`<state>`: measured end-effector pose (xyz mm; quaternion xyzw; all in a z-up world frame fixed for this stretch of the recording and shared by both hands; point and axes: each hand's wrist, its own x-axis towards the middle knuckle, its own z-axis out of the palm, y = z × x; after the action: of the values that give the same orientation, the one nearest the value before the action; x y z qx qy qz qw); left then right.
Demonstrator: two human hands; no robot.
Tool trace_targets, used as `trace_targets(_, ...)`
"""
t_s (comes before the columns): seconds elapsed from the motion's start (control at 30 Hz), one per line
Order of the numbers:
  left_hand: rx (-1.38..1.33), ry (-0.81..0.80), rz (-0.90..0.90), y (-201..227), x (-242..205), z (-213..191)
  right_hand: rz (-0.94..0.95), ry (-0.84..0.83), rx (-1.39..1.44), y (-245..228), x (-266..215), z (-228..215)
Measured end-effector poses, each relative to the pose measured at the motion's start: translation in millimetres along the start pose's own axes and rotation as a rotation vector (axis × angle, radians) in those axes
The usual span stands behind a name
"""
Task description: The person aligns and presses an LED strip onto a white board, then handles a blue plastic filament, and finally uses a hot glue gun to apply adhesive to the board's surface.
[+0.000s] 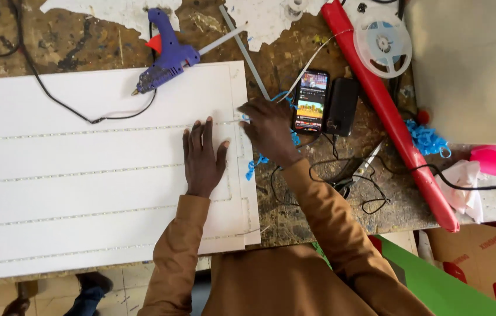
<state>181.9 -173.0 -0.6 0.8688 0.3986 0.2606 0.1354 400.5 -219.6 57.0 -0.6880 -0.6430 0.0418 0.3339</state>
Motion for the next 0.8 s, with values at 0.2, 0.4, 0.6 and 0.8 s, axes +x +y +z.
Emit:
trace_targets(0.2,0.032,-0.02,0.031,-6.3,-1.7,3.7,-0.037,-0.048,-0.124,39.0,-13.3,59.1)
trace_targets(0.4,0.038,0.007,-0.028,-6.2,11.0,15.2,-0.108,-0.103,-0.126,48.3,6.0,60.5)
trace_targets(0.6,-0.046,0.022,0.005,-17.0,9.5,17.9,-0.202,-0.291,0.042,43.4,38.1,46.4)
trace_targets(0.8,0.025,-0.003,0.089,-16.4,11.1,4.8,-0.153,-0.519,-0.04,39.8,62.6,54.9)
